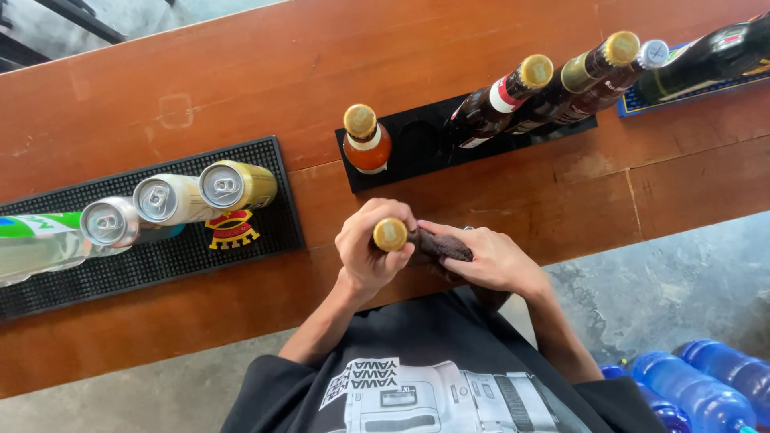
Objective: Cleaning and organizing bottles and cans on a bar counter.
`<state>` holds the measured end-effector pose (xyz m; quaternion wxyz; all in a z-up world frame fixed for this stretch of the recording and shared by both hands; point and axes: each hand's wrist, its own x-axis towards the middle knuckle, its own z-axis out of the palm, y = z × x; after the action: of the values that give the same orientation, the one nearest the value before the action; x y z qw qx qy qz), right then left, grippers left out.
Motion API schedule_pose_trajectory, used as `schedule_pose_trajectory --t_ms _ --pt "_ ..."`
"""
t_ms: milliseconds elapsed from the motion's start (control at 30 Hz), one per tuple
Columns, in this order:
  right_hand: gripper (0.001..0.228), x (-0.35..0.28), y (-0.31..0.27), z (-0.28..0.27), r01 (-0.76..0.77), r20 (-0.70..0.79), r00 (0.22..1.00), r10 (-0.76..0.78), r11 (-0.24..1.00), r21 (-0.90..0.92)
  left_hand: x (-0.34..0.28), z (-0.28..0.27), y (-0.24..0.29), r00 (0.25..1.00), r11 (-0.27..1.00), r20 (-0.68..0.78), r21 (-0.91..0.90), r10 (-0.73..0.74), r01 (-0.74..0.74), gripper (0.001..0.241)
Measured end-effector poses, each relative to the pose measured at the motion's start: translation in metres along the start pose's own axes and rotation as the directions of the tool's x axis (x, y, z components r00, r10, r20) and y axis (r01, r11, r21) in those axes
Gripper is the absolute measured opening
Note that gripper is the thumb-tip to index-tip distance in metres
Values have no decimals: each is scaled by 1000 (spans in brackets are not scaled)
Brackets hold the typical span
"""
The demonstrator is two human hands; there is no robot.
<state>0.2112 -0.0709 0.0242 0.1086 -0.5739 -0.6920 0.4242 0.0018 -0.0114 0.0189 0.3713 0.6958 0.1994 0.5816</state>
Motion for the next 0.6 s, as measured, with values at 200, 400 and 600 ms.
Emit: schedule_pose_trajectory --t_ms 200,400,600 --pt "62 -10 4 -6 -148 -26 987 156 968 203 45 22 17 993 988 108 -145 -37 53 31" --pt "61 -16 -7 -30 -208 46 978 203 953 220 70 38 14 987 978 86 -150 -132 144 30" --pt "62 -25 23 -39 -171 97 984 149 948 270 84 55 2 992 996 90 -7 -93 94 29"
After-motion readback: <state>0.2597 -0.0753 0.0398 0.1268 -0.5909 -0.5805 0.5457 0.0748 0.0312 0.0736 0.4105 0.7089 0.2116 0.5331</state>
